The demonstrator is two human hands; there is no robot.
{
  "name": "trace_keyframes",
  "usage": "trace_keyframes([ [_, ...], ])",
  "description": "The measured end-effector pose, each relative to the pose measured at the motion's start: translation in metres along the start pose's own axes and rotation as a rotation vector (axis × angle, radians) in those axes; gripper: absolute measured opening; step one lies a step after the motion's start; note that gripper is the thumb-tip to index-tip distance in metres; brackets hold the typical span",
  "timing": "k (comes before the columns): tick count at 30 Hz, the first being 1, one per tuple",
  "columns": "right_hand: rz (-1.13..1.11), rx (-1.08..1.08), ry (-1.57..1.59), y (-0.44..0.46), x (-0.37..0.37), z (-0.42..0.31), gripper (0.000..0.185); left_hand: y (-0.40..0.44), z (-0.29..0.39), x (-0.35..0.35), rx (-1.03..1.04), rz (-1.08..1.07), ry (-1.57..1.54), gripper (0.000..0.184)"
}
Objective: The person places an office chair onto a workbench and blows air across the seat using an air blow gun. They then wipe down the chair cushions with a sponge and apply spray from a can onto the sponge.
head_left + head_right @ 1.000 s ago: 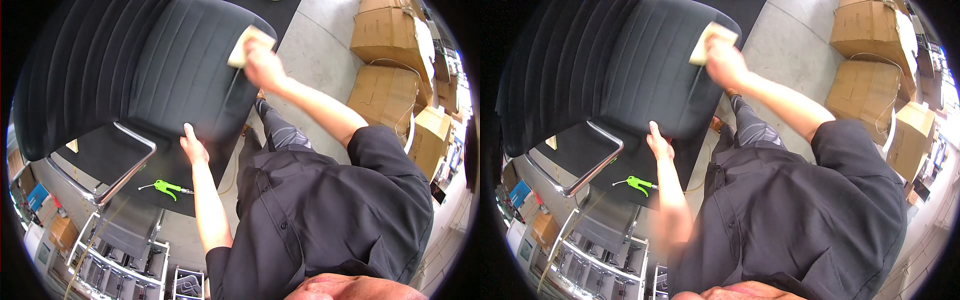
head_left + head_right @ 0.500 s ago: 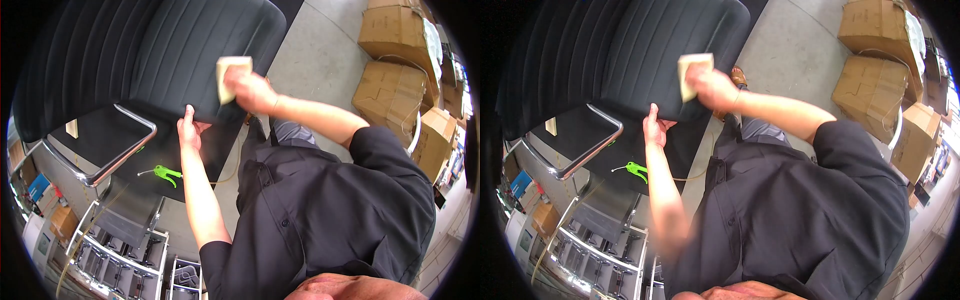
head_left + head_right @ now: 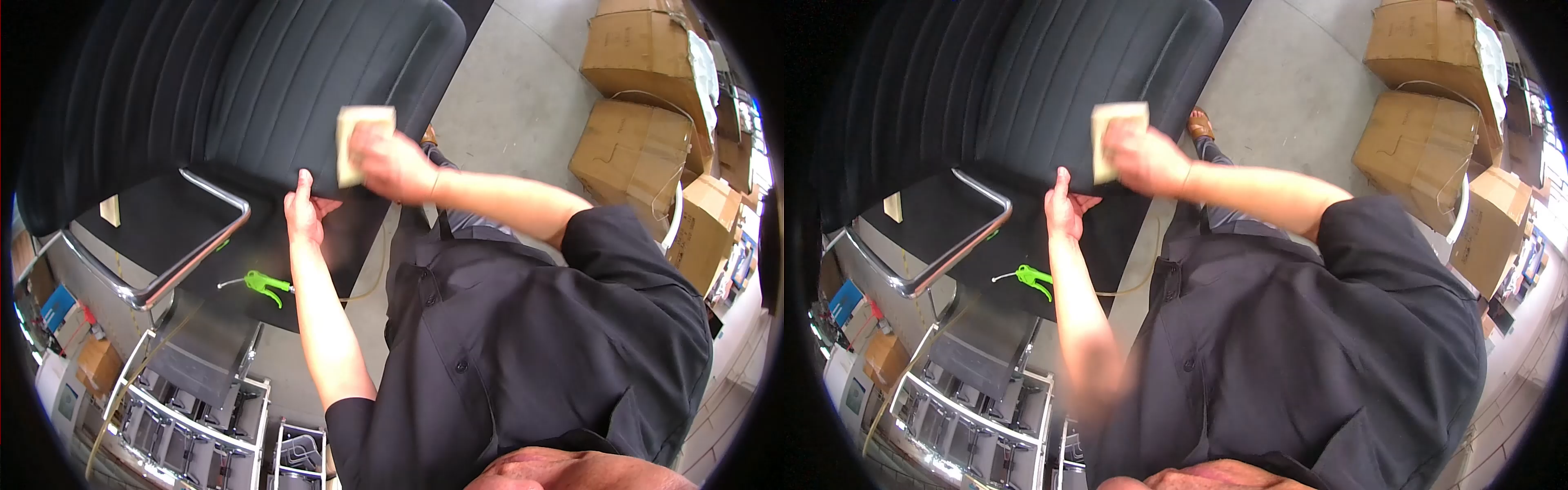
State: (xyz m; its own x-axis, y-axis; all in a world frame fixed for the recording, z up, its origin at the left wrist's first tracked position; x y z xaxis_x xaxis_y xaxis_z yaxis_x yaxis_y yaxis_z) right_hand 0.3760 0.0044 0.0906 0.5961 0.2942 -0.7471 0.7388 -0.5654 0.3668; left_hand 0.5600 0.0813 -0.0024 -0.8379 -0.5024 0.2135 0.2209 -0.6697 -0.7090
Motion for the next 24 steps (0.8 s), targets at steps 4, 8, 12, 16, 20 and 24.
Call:
trace_keyframes([
  [4,-0.091,-0.1,0.063,-0.033,0.016,-0.041,0.026,-0.001,-0.002,0.0,-0.001,-0.005,0.026,0.05],
  [8,-0.034,0.031,-0.059,-0.054,-0.045,0.052,0.026,-0.005,0.0,0.003,0.004,-0.021,0.072,0.054],
  [12,0.128,0.232,-0.172,-0.065,-0.076,0.106,0.027,-0.004,0.0,0.002,0.013,0.002,0.068,0.054],
  [16,0.053,0.009,0.137,-0.053,-0.016,0.018,0.019,-0.007,0.001,0.004,0.015,0.016,0.095,0.054],
  [20,-0.071,-0.086,0.155,-0.052,0.002,-0.013,0.014,-0.01,0.004,0.005,0.033,0.096,0.054,0.051],
  [24,0.092,0.12,-0.127,-0.046,-0.068,0.117,0.019,-0.011,0.003,0.003,0.039,0.081,0.075,0.055],
])
Point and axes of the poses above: each hand's wrist, its own y-axis towards the middle knuckle, its own x-axis out of the palm, z = x × y, the point moved 8 cm from there along y, towards the middle knuckle, and after that the axes turned 3 degrees about x, right-handed, at the moved point
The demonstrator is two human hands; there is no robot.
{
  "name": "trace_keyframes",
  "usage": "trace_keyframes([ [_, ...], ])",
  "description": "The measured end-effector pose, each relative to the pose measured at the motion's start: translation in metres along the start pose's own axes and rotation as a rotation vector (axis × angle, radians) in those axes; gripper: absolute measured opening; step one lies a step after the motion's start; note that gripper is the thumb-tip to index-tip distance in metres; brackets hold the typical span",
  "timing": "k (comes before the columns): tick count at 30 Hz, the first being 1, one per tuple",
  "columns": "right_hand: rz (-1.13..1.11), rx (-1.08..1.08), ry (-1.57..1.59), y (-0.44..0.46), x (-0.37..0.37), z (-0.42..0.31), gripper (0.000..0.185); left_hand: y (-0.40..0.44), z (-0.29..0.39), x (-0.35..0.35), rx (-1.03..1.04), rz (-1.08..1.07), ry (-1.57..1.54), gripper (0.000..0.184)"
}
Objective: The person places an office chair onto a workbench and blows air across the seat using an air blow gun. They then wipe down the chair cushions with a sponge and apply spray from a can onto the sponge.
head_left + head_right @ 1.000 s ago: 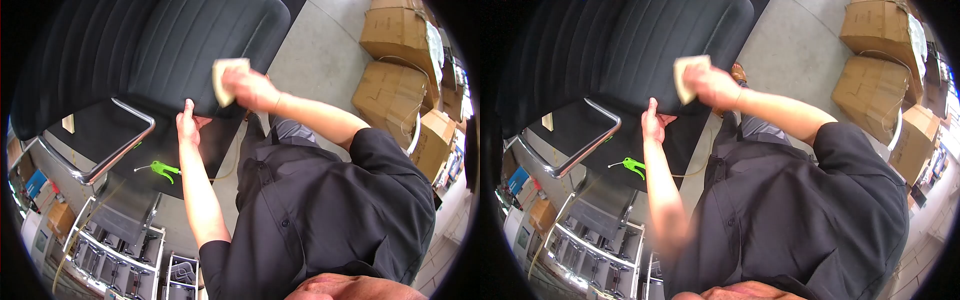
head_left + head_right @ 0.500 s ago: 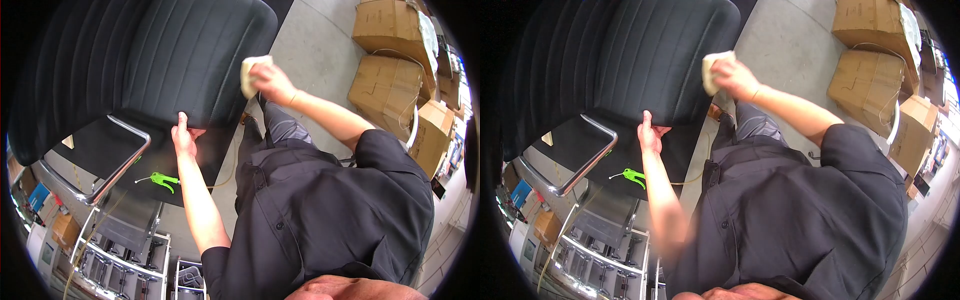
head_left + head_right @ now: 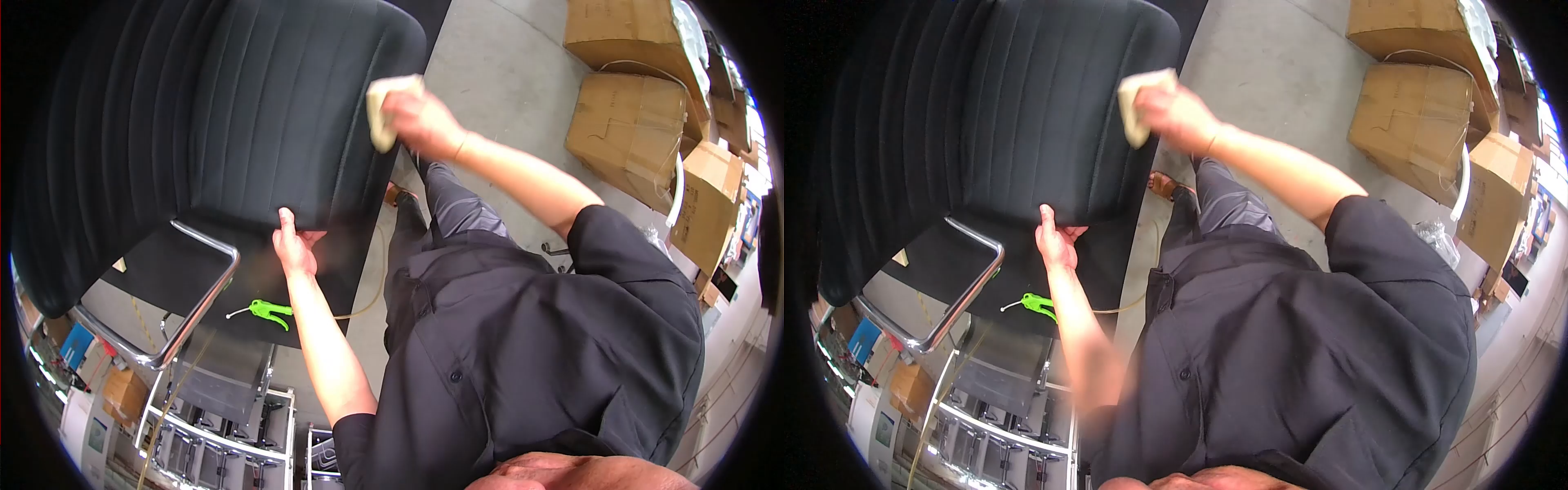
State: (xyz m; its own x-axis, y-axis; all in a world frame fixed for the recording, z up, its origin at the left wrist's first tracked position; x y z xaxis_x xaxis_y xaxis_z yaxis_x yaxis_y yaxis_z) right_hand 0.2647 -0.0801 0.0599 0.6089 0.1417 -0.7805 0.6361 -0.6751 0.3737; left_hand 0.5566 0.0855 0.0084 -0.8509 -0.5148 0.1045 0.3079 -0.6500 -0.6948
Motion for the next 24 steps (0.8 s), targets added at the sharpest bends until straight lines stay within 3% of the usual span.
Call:
trace_keyframes([
  [2,0.146,0.105,-0.167,0.019,-0.041,0.056,0.019,-0.001,0.002,0.003,0.015,0.004,-0.012,0.056],
  [5,0.317,0.201,-0.177,0.034,-0.059,0.07,0.018,0.002,-0.001,-0.001,0.028,-0.013,-0.027,0.055],
  [7,0.07,0.752,0.467,-0.005,0.017,0.081,0.017,0.005,-0.005,-0.004,0.028,-0.009,-0.025,0.054],
  [9,0.064,0.069,0.183,-0.006,0.023,-0.033,0.02,0.003,-0.011,-0.005,0.02,0.109,-0.074,0.053],
  [11,-0.036,-0.091,0.116,-0.021,0.019,-0.086,0.023,-0.005,-0.017,0.009,0.005,0.185,-0.072,0.06],
  [13,-0.112,-0.041,0.099,-0.021,0.021,-0.038,0.025,-0.004,-0.026,-0.004,0.128,0.435,-0.096,0.074],
  [14,0.017,0.08,0.172,-0.009,0.01,0.006,0.022,-0.005,-0.025,0.0,0.128,0.415,-0.077,0.083],
  [15,-0.063,0.181,0.018,0.004,-0.001,0.04,0.02,-0.006,-0.024,-0.001,0.125,0.411,-0.072,0.083],
  [17,0.277,0.159,-0.143,0.041,-0.057,0.076,0.02,-0.007,-0.022,0.001,0.153,0.427,-0.068,0.081],
  [19,0.352,0.461,0.057,0.045,-0.061,0.108,0.019,-0.001,-0.031,-0.006,0.22,0.37,-0.069,0.08],
  [22,0.452,0.271,-0.105,0.026,-0.045,0.056,0.018,0.003,-0.023,-0.001,0.232,0.401,-0.05,0.078],
  [24,0.204,0.197,-0.053,-0.003,-0.012,0.011,0.018,-0.003,-0.025,-0.001,0.208,0.437,-0.025,0.078],
])
Point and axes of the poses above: each hand's wrist, its own y-axis towards the middle knuckle, its own x-axis out of the palm, z = x × y, the point moved 8 cm from there along y, towards the middle knuckle, and after that the axes turned 3 degrees about x, right-handed, at the moved point
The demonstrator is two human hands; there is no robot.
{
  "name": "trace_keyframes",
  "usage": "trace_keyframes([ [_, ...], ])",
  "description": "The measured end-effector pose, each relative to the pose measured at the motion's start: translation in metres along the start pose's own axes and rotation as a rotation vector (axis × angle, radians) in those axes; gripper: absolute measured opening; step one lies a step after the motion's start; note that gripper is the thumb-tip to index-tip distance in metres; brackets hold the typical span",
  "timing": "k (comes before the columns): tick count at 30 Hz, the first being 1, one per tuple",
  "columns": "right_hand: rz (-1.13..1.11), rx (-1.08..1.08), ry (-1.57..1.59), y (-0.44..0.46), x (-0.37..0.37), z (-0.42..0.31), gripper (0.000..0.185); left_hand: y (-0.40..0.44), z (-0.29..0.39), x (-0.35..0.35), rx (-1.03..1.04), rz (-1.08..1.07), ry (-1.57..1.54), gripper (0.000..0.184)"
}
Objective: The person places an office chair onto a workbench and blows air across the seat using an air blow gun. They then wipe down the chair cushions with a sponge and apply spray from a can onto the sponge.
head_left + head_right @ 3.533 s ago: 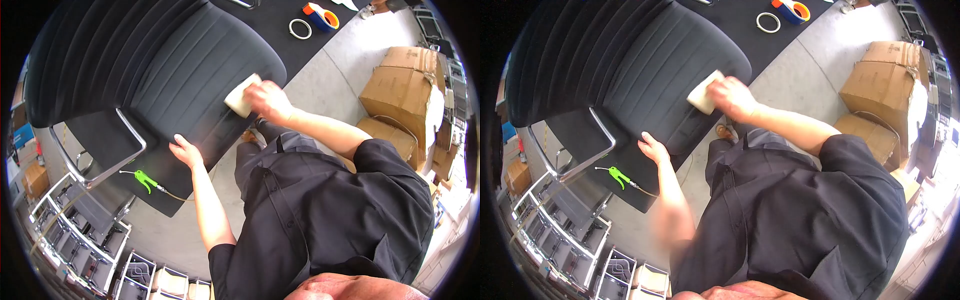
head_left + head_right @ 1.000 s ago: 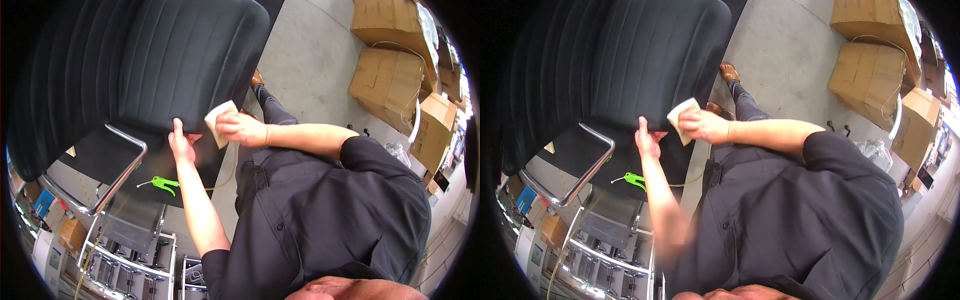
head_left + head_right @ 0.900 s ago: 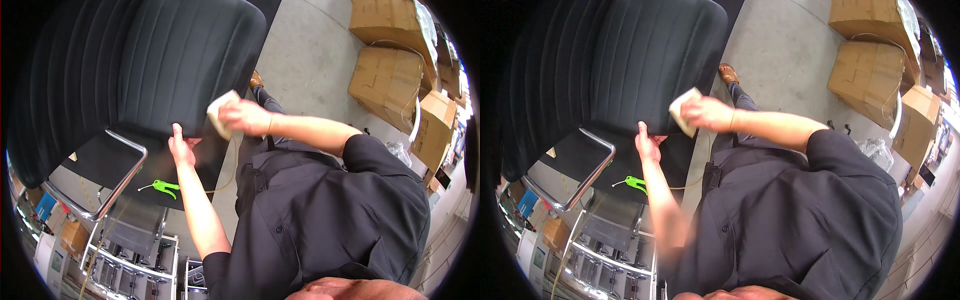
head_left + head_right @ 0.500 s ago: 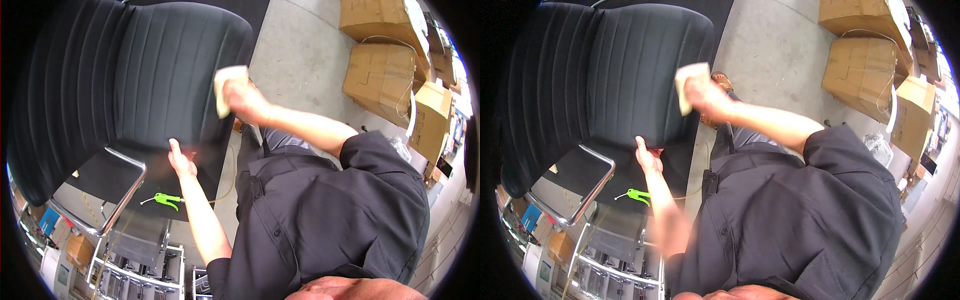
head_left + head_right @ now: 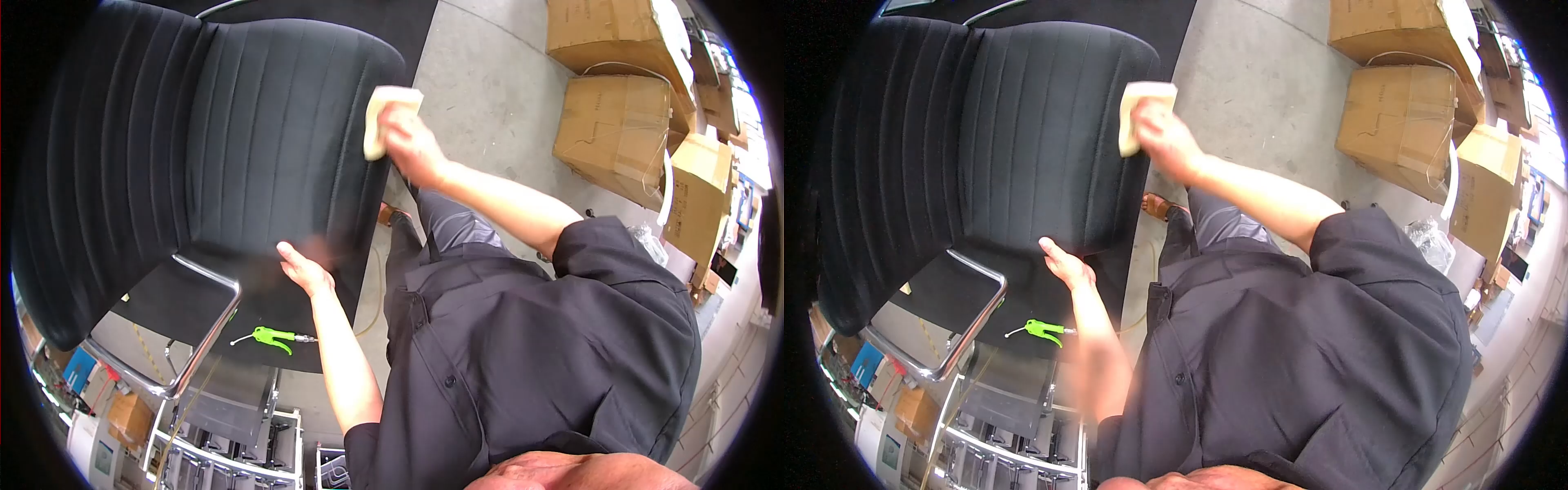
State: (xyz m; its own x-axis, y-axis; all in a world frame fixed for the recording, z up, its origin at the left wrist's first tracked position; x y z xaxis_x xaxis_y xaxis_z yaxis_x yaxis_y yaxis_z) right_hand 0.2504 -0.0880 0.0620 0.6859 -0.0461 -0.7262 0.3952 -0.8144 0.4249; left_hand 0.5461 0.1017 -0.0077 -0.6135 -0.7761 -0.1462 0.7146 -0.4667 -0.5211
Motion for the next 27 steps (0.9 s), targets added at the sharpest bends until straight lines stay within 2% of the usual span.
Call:
trace_keyframes([
  [1,-0.074,-0.021,0.019,-0.012,0.003,-0.017,0.019,-0.001,-0.001,0.0,-0.004,0.0,-0.002,0.078],
  [3,-0.133,-0.075,0.076,0.004,-0.002,0.004,0.018,0.002,-0.002,-0.001,-0.005,-0.004,-0.006,0.078],
  [5,-0.07,-0.035,-0.07,0.033,-0.001,0.037,0.015,0.006,-0.005,-0.006,0.028,0.003,0.013,0.078],
  [7,0.083,-0.024,-0.049,0.09,-0.023,0.047,0.013,0.006,-0.005,-0.004,0.057,0.003,0.023,0.078],
  [9,0.136,0.12,-0.062,0.114,-0.012,0.055,0.014,0.001,-0.003,-0.003,0.003,0.01,0.004,0.078],
  [11,0.156,-0.003,-0.16,0.102,-0.005,0.022,0.017,0.004,-0.007,-0.007,0.048,-0.003,0.006,0.078],
  [12,-0.041,-0.007,-0.079,0.08,0.021,0.011,0.02,0.007,-0.005,-0.005,0.097,-0.013,-0.004,0.078],
  [13,-0.07,-0.153,-0.089,0.058,0.027,-0.017,0.022,0.009,-0.003,-0.001,0.105,-0.007,-0.02,0.078],
  [15,-0.141,-0.204,0.042,0.045,0.025,-0.03,0.027,0.005,-0.008,-0.005,0.026,0.001,0.0,0.078],
  [17,-0.038,-0.216,-0.032,0.074,0.027,0.006,0.025,0.008,-0.006,-0.003,0.072,-0.006,-0.01,0.079],
  [18,-0.068,-0.143,-0.055,0.103,0.02,0.021,0.025,0.006,-0.005,-0.004,0.112,-0.031,-0.003,0.08],
  [20,0.074,-0.179,-0.068,0.152,0.004,0.027,0.017,0.002,-0.003,-0.003,0.084,-0.018,-0.009,0.081],
  [21,0.018,-0.082,-0.051,0.161,0.013,0.038,0.017,0.001,-0.004,-0.003,0.062,-0.006,-0.018,0.081],
  [23,0.102,-0.075,-0.112,0.156,0.022,0.031,0.017,0.001,-0.003,-0.004,0.1,-0.016,-0.024,0.082],
  [25,-0.077,0.014,-0.096,0.117,0.032,0.007,0.016,0.003,-0.001,0.0,0.141,-0.03,-0.041,0.082],
  [26,-0.052,-0.101,-0.07,0.098,0.028,-0.013,0.017,0.002,-0.004,-0.001,0.106,-0.004,-0.04,0.083],
  [27,-0.051,-0.126,-0.072,0.088,0.024,-0.02,0.02,0.0,-0.005,0.0,0.069,0.025,-0.041,0.084],
])
Point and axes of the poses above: each hand's wrist, its own y-axis towards the middle knuckle, its own x-axis out of the palm, z = x × y, the point moved 8 cm from there along y, towards the middle knuckle, and after that the axes turned 3 degrees about x, right-handed, at the moved point
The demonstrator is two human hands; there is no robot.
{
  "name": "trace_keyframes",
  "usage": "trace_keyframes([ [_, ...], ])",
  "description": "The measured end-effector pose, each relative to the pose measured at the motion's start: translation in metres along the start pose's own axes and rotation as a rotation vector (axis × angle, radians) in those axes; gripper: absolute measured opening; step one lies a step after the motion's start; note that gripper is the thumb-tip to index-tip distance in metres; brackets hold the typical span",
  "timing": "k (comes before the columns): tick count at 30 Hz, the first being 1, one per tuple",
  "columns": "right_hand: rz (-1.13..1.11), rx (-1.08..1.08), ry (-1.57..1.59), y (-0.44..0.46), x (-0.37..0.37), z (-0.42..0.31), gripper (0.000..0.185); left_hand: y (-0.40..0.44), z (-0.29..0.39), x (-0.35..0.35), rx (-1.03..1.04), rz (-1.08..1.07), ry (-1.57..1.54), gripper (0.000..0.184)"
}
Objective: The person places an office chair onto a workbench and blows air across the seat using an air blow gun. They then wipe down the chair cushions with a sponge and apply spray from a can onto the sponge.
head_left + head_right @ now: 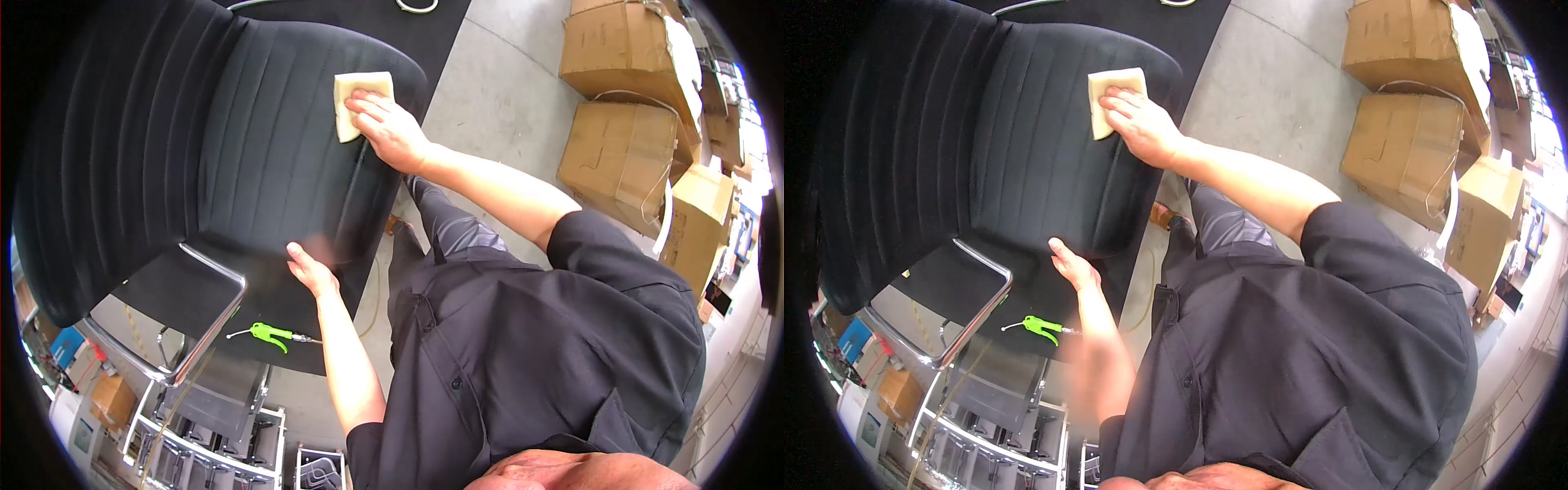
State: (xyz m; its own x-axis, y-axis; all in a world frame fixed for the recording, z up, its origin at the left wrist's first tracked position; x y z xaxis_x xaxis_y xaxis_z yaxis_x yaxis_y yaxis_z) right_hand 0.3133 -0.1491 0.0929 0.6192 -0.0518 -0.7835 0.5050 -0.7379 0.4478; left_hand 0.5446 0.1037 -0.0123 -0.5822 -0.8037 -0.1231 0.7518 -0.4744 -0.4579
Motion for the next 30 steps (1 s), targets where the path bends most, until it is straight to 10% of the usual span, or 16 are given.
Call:
trace_keyframes([
  [10,0.058,0.06,-0.045,0.039,0.011,0.032,0.021,-0.002,0.006,0.003,0.037,-0.033,0.014,0.083],
  [15,-0.435,0.168,-0.117,0.029,0.005,0.033,0.019,0.005,0.0,0.006,0.193,-0.037,0.089,0.046],
  [20,0.001,0.059,-0.224,0.09,-0.008,0.066,0.027,0.006,-0.012,0.004,0.239,0.016,0.385,0.062],
  [28,-0.41,-0.032,-0.126,0.023,0.007,0.06,0.031,-0.001,0.015,0.017,0.335,-0.052,0.04,0.064],
  [30,-0.237,-0.061,-0.202,0.06,0.001,0.065,0.028,0.006,-0.01,0.012,0.259,0.009,0.455,0.065],
])
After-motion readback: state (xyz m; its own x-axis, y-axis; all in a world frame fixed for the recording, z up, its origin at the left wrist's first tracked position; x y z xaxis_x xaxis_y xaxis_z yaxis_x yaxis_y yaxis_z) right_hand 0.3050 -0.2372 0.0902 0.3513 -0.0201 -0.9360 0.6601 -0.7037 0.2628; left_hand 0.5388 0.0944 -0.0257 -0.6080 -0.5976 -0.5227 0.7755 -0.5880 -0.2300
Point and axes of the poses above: each hand's wrist, its own y-axis towards the middle knuckle, its own x-axis out of the palm, z = x × y, the point moved 8 cm from there along y, towards the middle knuckle, and after that the axes turned 3 degrees about x, right-handed, at the moved point
